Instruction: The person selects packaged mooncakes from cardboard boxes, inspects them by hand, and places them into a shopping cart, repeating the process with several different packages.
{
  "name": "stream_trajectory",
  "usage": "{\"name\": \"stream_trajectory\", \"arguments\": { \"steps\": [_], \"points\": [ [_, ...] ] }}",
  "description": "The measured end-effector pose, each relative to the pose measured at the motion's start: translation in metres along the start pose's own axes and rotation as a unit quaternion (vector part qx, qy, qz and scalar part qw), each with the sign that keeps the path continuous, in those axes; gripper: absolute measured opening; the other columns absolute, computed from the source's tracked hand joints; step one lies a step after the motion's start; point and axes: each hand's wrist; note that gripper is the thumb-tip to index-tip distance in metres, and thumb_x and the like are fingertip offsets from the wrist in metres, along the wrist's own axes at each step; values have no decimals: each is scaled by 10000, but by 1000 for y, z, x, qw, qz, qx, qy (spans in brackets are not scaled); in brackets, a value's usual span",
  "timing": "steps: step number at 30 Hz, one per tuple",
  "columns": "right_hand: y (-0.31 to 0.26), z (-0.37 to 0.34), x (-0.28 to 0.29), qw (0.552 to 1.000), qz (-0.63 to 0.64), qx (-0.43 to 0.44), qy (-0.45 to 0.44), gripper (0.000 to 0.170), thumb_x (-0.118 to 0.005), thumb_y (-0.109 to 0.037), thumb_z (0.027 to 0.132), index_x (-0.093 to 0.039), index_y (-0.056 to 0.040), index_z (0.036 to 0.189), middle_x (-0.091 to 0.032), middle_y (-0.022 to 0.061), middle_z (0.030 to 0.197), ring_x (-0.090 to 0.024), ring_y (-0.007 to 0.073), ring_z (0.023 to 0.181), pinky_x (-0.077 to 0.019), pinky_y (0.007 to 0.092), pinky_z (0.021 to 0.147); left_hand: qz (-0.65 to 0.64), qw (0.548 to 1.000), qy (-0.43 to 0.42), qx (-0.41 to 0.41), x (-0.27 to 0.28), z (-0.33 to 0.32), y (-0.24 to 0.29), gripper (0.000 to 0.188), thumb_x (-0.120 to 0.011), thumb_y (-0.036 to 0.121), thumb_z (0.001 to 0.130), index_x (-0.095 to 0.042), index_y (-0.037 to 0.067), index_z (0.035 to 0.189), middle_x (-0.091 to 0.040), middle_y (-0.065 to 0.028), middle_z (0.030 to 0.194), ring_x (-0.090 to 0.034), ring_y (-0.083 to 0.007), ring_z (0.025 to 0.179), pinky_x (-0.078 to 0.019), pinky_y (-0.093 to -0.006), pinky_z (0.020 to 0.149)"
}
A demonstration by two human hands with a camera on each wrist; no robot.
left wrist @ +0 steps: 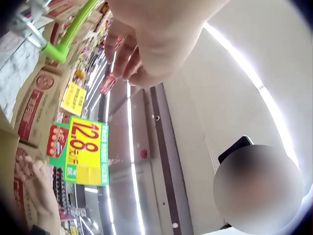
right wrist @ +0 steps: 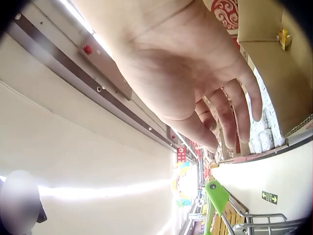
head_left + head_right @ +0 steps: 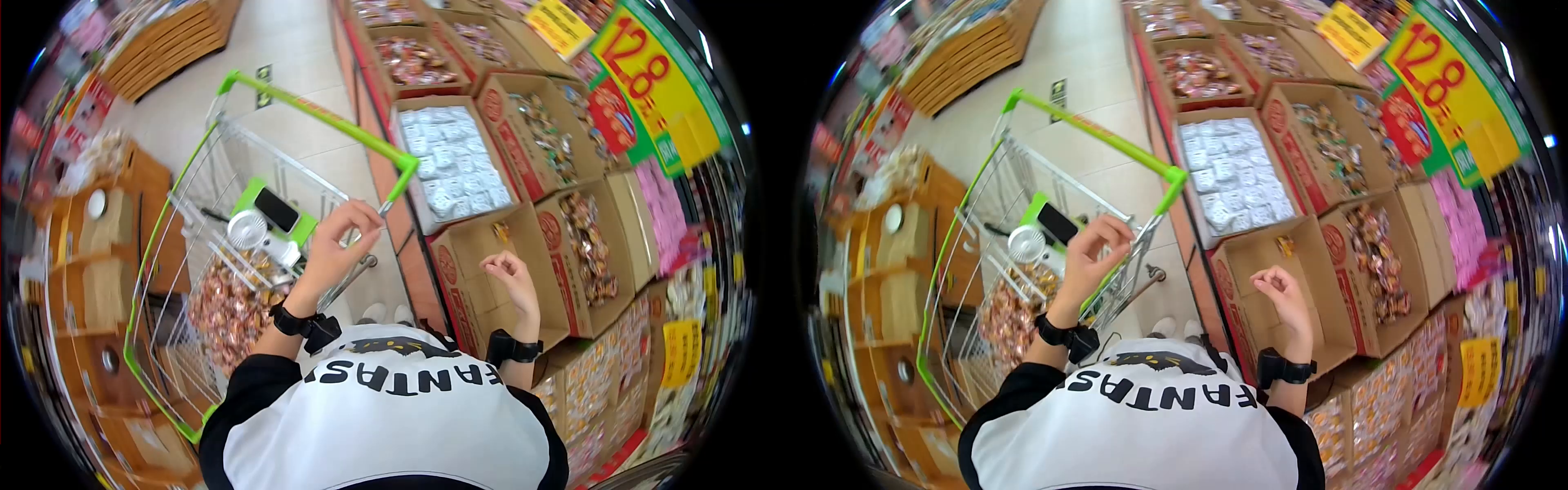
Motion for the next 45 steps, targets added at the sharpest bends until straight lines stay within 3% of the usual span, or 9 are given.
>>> {"name": "stream_trajectory", "arguments": {
  "steps": [2, 7, 13, 18, 27, 34, 38, 41, 45],
  "points": [
    [6, -13, 10, 1000, 9, 1, 16, 164, -554, -48, 785, -415, -71, 703, -570, 60, 875, -509, 103, 839, -385, 230, 788, -27, 994, -96, 49, -18, 7, -11, 168, -554, -64, 722, -427, 39, 686, -518, -80, 896, -490, -140, 831, -394, -263, 768],
    [9, -56, 27, 992, 28, 5, 126, 169, -561, -61, 778, -416, -75, 694, -577, 60, 861, -517, 114, 828, -390, 244, 779, -54, 973, -205, 88, -50, 22, -31, 169, -537, -77, 730, -424, 40, 682, -516, -78, 887, -491, -136, 821, -402, -252, 752],
    [19, -108, 50, 973, 22, 19, 227, 177, -556, -58, 787, -410, -75, 687, -571, 61, 882, -513, 114, 855, -394, 243, 781, -156, 944, -250, 152, -92, 31, -50, 168, -539, -71, 734, -433, 47, 679, -538, -80, 868, -495, -116, 796, -409, -235, 712],
    [12, -150, 67, 947, -6, 27, 321, 185, -558, -60, 783, -399, -77, 690, -579, 62, 884, -517, 118, 855, -395, 244, 793, -129, 921, -333, 155, -121, 36, -66, 150, -529, -50, 751, -424, 42, 695, -528, -53, 865, -486, -97, 785, -399, -222, 714],
    [-15, -199, 106, 898, -79, 71, 427, 199, -533, -58, 790, -381, -64, 662, -582, 74, 852, -521, 128, 823, -400, 259, 768, -120, 909, -366, 161, -165, 42, -71, 145, -524, -42, 729, -429, 51, 671, -539, -47, 853, -486, -97, 781, -399, -220, 721],
    [-3, -210, 136, 806, -164, 75, 564, 143, -503, -53, 785, -404, -26, 686, -605, 83, 784, -548, 115, 751, -422, 246, 708, -138, 891, -403, 156, -184, 42, -67, 147, -501, -38, 733, -412, 53, 661, -536, -54, 850, -493, -114, 784, -402, -234, 726],
    [-20, -216, 155, 778, -235, 54, 580, 146, -510, -56, 780, -413, -19, 676, -607, 79, 750, -553, 118, 720, -429, 243, 685, -138, 879, -426, 167, -193, 40, -70, 144, -496, -45, 721, -411, 54, 660, -536, -56, 850, -493, -115, 785, -397, -225, 725],
    [-46, -218, 171, 735, -305, 48, 604, 196, -527, -156, 807, -473, -8, 691, -598, 64, 692, -544, 110, 648, -425, 249, 624, -141, 871, -434, 181, -201, 39, -70, 148, -499, -47, 718, -411, 57, 659, -536, -53, 854, -491, -107, 783, -394, -220, 725],
    [-47, -212, 221, 737, -305, 87, 597, 223, -536, -219, 811, -539, -7, 740, -586, 60, 674, -538, 107, 627, -419, 251, 605, -122, 874, -445, 153, -211, 46, -75, 135, -508, -43, 732, -426, 59, 696, -536, -46, 865, -495, -87, 784, -396, -209, 719]
  ]
}}
Point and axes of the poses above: each hand's wrist, its own z-axis towards the middle knuckle, its own x-axis out of the back of the hand, y = z × x
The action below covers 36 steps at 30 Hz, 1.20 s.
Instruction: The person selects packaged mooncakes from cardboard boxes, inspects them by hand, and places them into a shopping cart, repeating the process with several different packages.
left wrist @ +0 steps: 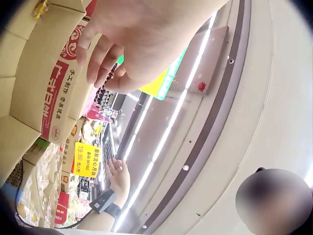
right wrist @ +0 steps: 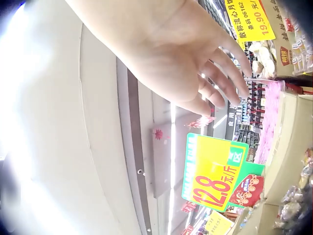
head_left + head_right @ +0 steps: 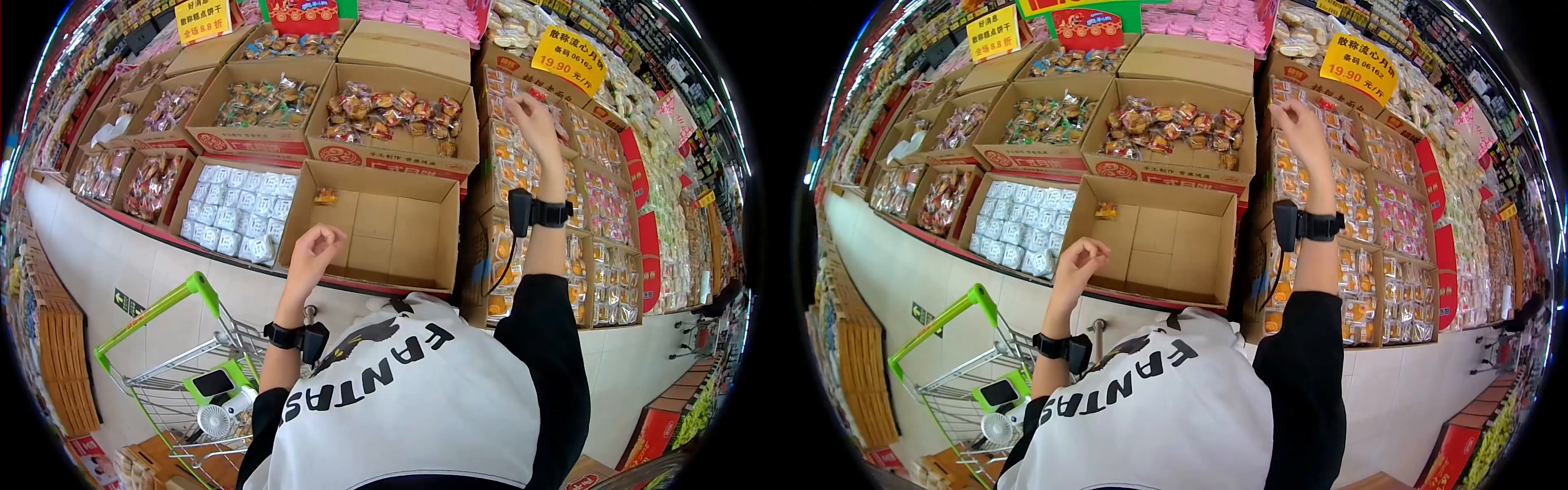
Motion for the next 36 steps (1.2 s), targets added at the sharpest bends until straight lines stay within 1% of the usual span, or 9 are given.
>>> {"name": "stream_trajectory", "arguments": {
  "steps": [6, 9, 12, 20, 22, 24, 26, 28, 36],
  "points": [
    [57, 59, -45, 995, -62, -35, -76, 283, -563, -297, 772, -592, -17, 802, -595, 83, 681, -550, 174, 612, -427, 293, 598, -2, 998, -42, 36, 0, 20, 5, 111, -546, -6, 766, -491, 44, 848, -541, -6, 868, -501, -51, 816, -397, -188, 717],
    [86, 78, -76, 974, -149, -56, -163, 270, -539, -259, 792, -598, 3, 826, -587, 38, 703, -536, 95, 612, -429, 233, 568, 8, 998, -49, 37, 0, 31, 2, 127, -526, -18, 773, -495, 41, 881, -550, -24, 899, -516, -78, 816, -404, -207, 743],
    [119, 89, -109, 932, -110, -190, -288, 272, -538, -274, 780, -614, -13, 790, -598, 57, 725, -547, 146, 566, -438, 262, 501, 33, 997, -53, 43, 0, 40, -6, 112, -516, -1, 785, -498, 39, 888, -552, -25, 890, -517, -85, 815, -408, -216, 745],
    [144, 80, -170, 825, -273, -335, -363, 442, -553, -311, 740, -510, 31, 1017, -590, 179, 893, -609, 268, 702, -506, 362, 542, 5, 997, -35, 74, -1, 52, -18, 83, -487, 26, 810, -506, 33, 890, -556, -33, 874, -519, -101, 800, -411, -229, 752],
    [167, 80, -187, 827, -265, -334, -367, 440, -543, -260, 739, -473, 30, 1063, -558, 246, 961, -595, 320, 795, -504, 394, 607, 6, 996, -26, 85, 2, 55, -20, 82, -483, 25, 813, -507, 32, 891, -556, -35, 870, -520, -103, 797, -412, -231, 753],
    [183, 78, -200, 902, -303, -232, -203, 436, -540, -204, 733, -436, 15, 1095, -482, 276, 1080, -565, 362, 871, -485, 425, 686, -18, 994, -10, 105, 4, 57, -20, 78, -492, 10, 803, -516, 14, 876, -557, -26, 850, -523, -98, 823, -407, -225, 762],
    [157, 77, -202, 888, -332, -268, -168, 436, -540, -158, 724, -416, -37, 1124, -413, 241, 1153, -497, 379, 966, -448, 449, 761, -12, 994, -5, 112, 7, 58, -20, 79, -481, 13, 808, -512, 16, 880, -556, -37, 856, -522, -104, 804, -410, -230, 755],
    [167, 77, -211, 859, -465, -173, -129, 422, -558, -142, 707, -439, -84, 1107, -373, 193, 1151, -415, 373, 1034, -432, 451, 768, -6, 993, -1, 118, 10, 58, -20, 80, -471, 16, 813, -508, 19, 884, -555, -47, 863, -521, -111, 786, -413, -235, 747],
    [198, 85, -211, 851, -488, -143, -132, 381, -573, -149, 699, -484, -121, 1068, -356, 195, 1112, -340, 375, 1072, -356, 448, 838, -30, 988, 24, 147, 24, 60, -28, 88, -464, 7, 809, -504, 11, 887, -553, -48, 872, -524, -113, 815, -419, -240, 753]
  ]
}}
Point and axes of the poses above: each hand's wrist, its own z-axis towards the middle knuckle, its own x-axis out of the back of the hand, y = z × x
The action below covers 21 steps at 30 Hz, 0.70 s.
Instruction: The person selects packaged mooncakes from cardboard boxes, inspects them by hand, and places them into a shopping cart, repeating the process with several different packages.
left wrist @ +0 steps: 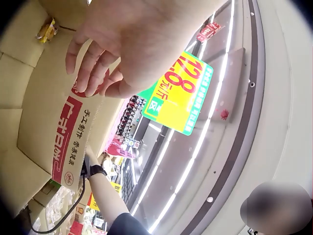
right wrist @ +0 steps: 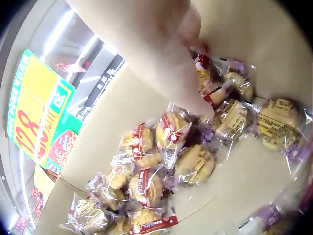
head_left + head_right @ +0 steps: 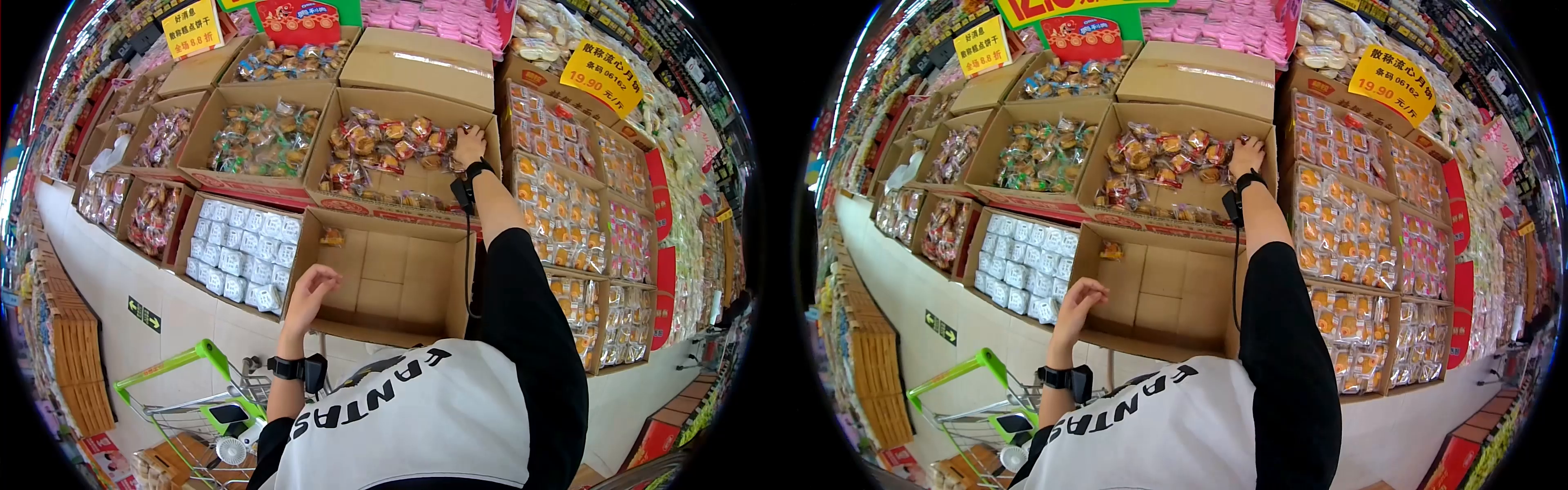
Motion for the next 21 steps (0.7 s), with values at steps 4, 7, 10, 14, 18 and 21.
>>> {"name": "stream_trajectory", "arguments": {
  "steps": [4, 7, 10, 14, 18, 21],
  "points": [
    [3, -7, 9, 999, 31, 27, 13, 398, -604, -110, 671, -486, -116, 1051, -325, 191, 1108, -329, 365, 1060, -377, 416, 824, -4, 1000, 4, 5, 1, 3, -1, 78, -470, 25, 816, -501, 20, 887, -552, -55, 860, -521, -121, 787, -413, -237, 744],
    [5, -8, 8, 998, 59, 30, 6, 380, -594, -93, 673, -494, -107, 1040, -328, 185, 1074, -323, 356, 1039, -384, 418, 816, -13, 1000, -1, 11, 2, 5, -1, 79, -468, 24, 818, -503, 22, 889, -552, -54, 865, -521, -119, 789, -413, -235, 742],
    [9, 0, -7, 996, 70, 27, 49, 340, -589, -81, 668, -528, -104, 1002, -327, 181, 1054, -321, 349, 1025, -384, 417, 818, -6, 1000, -6, 18, 1, 7, -3, 83, -467, 28, 822, -506, 25, 895, -551, -50, 874, -520, -113, 791, -415, -232, 735],
    [12, 5, -8, 999, 13, 32, 39, 419, -711, -246, 571, -570, -143, 953, -396, 170, 1029, -329, 352, 1033, -390, 437, 815, -10, 1000, -11, 24, -1, 11, -5, 86, -470, 30, 823, -509, 29, 900, -550, -45, 884, -521, -108, 794, -420, -229, 737],
    [11, 2, 5, 995, -37, 53, 81, 335, -688, -279, 607, -615, -119, 892, -481, 125, 1004, -358, 341, 1023, -375, 439, 837, -1, 1000, -16, 26, -1, 11, -4, 84, -476, 27, 818, -507, 22, 897, -550, -40, 866, -527, -111, 802, -423, -231, 736],
    [5, -2, 25, 996, -69, 35, 40, 172, -542, -150, 737, -637, -72, 858, -492, 123, 1022, -403, 331, 1021, -393, 392, 825, 5, 999, -30, 9, 3, 10, -7, 86, -464, 23, 827, -509, 28, 900, -554, -45, 879, -524, -108, 796, -431, -228, 745]
  ]
}}
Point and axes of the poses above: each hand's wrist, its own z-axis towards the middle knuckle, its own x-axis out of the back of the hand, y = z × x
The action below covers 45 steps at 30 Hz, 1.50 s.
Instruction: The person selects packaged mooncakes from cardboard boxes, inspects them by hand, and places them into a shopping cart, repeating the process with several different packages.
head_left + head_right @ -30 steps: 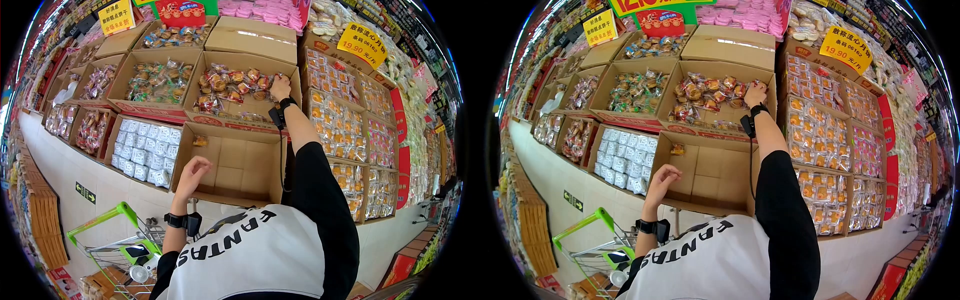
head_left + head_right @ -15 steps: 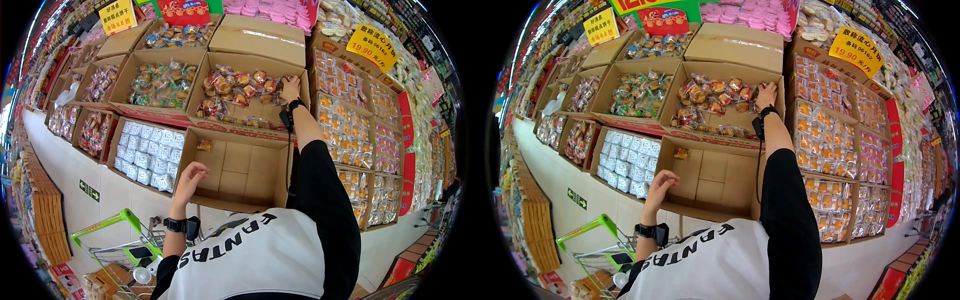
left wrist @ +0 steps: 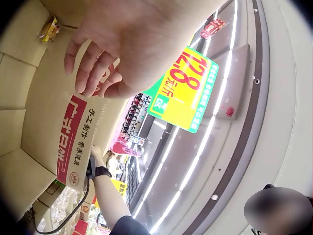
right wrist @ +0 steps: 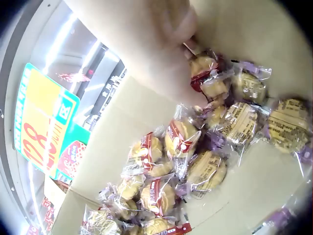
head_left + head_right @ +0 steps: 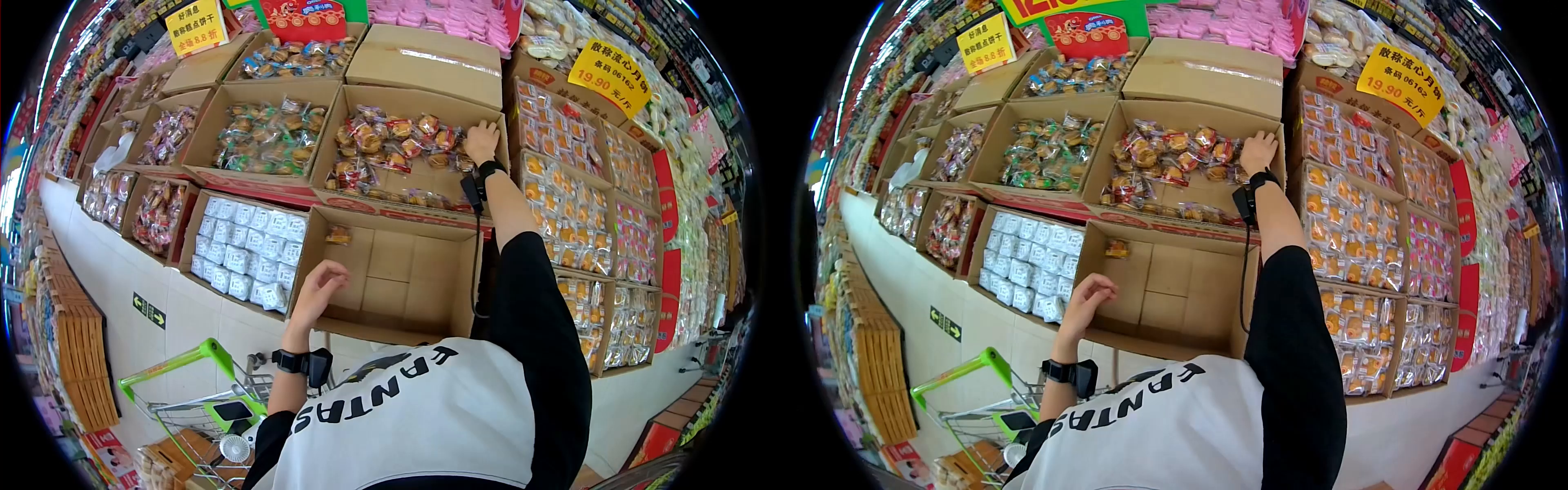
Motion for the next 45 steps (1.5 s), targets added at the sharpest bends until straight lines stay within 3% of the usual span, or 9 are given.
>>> {"name": "stream_trajectory", "arguments": {
  "steps": [12, 15, 18, 19, 21, 26, 31, 36, 45],
  "points": [
    [8, -3, 50, 994, 105, -10, -37, 231, -582, -197, 707, -620, -40, 873, -512, 113, 1023, -483, 294, 1005, -447, 408, 774, -32, 999, -4, -21, 0, -12, -1, 76, -480, 17, 807, -504, 21, 879, -544, -33, 860, -518, -101, 826, -423, -229, 729],
    [12, 3, 49, 988, 143, 48, 31, 240, -652, -248, 669, -650, -20, 745, -617, 114, 765, -601, 234, 667, -482, 349, 629, -29, 999, -11, -27, 1, -15, -1, 74, -477, 25, 812, -504, 27, 881, -545, -29, 860, -516, -96, 820, -419, -226, 734],
    [8, -20, 106, 870, 460, 87, -156, 247, -678, -222, 693, -650, 11, 773, -580, 59, 618, -527, 114, 469, -411, 263, 488, -20, 999, -8, -38, -2, -22, 4, 69, -476, 36, 816, -506, 32, 879, -548, -26, 861, -513, -93, 808, -413, -224, 739],
    [4, -31, 127, 870, 459, 90, -156, 247, -678, -222, 693, -650, 11, 773, -580, 59, 618, -527, 114, 469, -411, 263, 488, -21, 999, -6, -39, -2, -24, 4, 69, -476, 36, 816, -506, 32, 879, -548, -26, 861, -513, -93, 808, -413, -224, 739],
    [-6, -55, 156, 721, 631, 139, -251, 240, -685, -187, 675, -653, -39, 860, -555, 54, 605, -543, 181, 582, -431, 273, 583, -30, 998, -8, -48, -1, -26, 4, 70, -467, 48, 823, -506, 34, 879, -552, -22, 867, -512, -91, 802, -412, -222, 735],
    [-36, -114, 213, 689, 590, 394, -145, 132, -646, -109, 721, -649, -38, 833, -461, 24, 944, -476, 125, 884, -393, 250, 752, -23, 997, 2, -80, -5, -41, 21, 109, -432, 79, 851, -507, 18, 900, -566, -57, 878, -525, -109, 774, -420, -227, 722],
    [-68, -180, 257, 602, 595, 517, -128, 136, -651, -73, 704, -658, -63, 839, -473, 51, 942, -468, 161, 927, -384, 286, 797, -73, 990, -44, -113, -7, -68, 46, 185, -381, 125, 878, -461, -1, 988, -558, -101, 890, -549, -160, 785, -455, -276, 713],
    [-92, -220, 264, 613, 609, 497, -76, 161, -673, -128, 685, -661, -98, 842, -489, 48, 912, -473, 175, 894, -388, 291, 777, -60, 973, -61, -215, -13, -88, 51, 394, -434, 111, 863, -297, -21, 1208, -502, -144, 1030, -552, -209, 845, -457, -303, 739],
    [-118, -256, 258, 586, 647, 462, -156, 164, -654, -149, 709, -658, -94, 863, -477, 63, 913, -473, 174, 913, -387, 289, 792, -122, 973, 58, -187, -7, -121, 43, 299, -484, 39, 838, -407, -14, 1123, -490, -97, 1109, -504, -157, 988, -429, -290, 838]
  ]
}}
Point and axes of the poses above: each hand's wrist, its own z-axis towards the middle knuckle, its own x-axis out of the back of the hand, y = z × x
